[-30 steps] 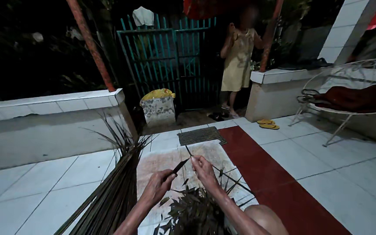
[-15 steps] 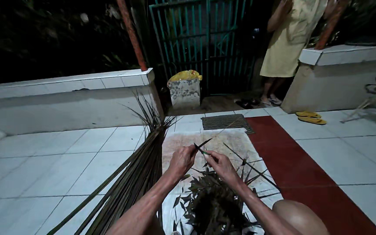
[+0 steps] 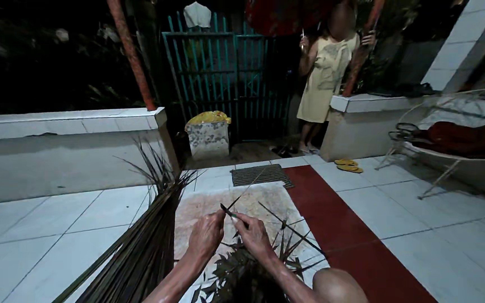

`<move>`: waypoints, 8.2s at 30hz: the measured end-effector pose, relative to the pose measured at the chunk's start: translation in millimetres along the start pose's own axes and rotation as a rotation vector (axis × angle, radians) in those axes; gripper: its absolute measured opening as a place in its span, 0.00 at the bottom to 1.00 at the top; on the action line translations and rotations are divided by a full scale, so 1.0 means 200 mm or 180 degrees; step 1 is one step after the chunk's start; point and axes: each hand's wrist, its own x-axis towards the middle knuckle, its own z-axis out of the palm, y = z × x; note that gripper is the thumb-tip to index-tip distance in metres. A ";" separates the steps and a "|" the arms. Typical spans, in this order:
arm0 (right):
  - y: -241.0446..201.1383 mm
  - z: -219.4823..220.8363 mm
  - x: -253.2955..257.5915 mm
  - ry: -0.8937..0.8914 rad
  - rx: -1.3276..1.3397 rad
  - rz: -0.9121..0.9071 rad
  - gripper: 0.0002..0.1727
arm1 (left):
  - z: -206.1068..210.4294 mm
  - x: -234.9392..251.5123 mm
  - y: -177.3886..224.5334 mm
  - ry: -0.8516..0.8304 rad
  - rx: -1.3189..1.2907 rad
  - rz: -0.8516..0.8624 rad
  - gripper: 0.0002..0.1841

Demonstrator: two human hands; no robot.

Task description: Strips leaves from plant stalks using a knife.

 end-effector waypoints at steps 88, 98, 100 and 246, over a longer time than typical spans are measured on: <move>0.13 -0.05 0.10 0.0436 -0.0003 -0.0136 0.22 | -0.11 -0.21 -0.21 -0.0105 -0.0796 0.0034 0.17; 0.05 0.06 0.04 -0.0145 -0.0016 -0.0386 0.22 | -0.12 -0.19 -0.24 -0.0418 -0.1966 -0.0179 0.16; 0.07 0.06 0.06 0.0037 -0.0063 -0.0277 0.22 | -0.12 -0.19 -0.24 -0.0488 -0.2120 -0.0202 0.16; 0.05 0.01 0.11 -0.0032 0.1514 0.0024 0.20 | -0.07 -0.21 -0.27 -0.0771 -0.2088 0.0099 0.17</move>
